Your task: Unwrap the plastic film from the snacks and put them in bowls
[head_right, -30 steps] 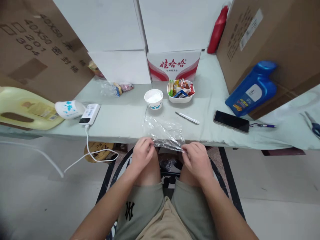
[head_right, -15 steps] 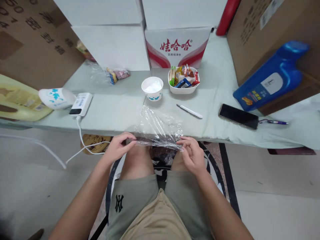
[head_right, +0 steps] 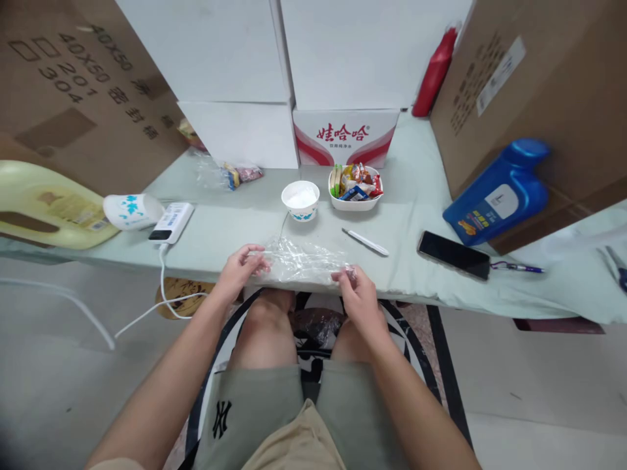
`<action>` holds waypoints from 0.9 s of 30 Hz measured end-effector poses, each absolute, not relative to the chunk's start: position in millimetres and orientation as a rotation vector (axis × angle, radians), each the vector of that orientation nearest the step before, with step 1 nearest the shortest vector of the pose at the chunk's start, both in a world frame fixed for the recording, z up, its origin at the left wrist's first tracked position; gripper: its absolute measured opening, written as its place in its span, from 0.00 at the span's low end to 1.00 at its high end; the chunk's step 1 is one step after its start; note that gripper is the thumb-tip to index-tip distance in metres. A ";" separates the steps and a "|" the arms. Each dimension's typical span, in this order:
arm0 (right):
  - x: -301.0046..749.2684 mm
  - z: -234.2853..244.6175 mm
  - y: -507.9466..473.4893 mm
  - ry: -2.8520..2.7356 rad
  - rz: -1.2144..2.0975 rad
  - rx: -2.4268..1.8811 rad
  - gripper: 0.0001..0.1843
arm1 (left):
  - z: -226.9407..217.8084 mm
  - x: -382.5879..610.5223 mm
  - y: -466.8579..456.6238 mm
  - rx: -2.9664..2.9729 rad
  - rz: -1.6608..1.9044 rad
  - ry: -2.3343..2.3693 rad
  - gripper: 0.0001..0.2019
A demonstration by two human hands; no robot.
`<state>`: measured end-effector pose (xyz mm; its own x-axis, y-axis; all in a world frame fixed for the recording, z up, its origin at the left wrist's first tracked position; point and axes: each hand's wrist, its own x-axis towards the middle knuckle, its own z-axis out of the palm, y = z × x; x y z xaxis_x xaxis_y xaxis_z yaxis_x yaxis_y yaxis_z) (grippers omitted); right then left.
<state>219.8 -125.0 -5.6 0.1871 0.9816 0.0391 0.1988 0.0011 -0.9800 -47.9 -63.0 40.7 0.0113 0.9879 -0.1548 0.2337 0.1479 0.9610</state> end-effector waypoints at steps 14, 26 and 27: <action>230.5 -10.3 -81.1 -1.669 0.809 -1.537 0.08 | 18.1 -55.0 -49.3 1.337 0.891 1.515 0.18; 231.5 9.8 -97.9 -1.231 0.719 -1.540 0.18 | 23.3 -47.5 -41.0 1.226 0.876 1.595 0.12; 232.5 8.5 -97.9 -1.149 0.776 -1.549 0.19 | 23.5 -46.5 -41.5 1.250 0.876 1.579 0.11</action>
<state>232.5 -97.9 8.5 0.3384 0.9384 0.0692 0.2864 -0.0326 -0.9576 -46.5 -41.5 23.5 -0.0715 0.9721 -0.2232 0.3249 0.2343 0.9163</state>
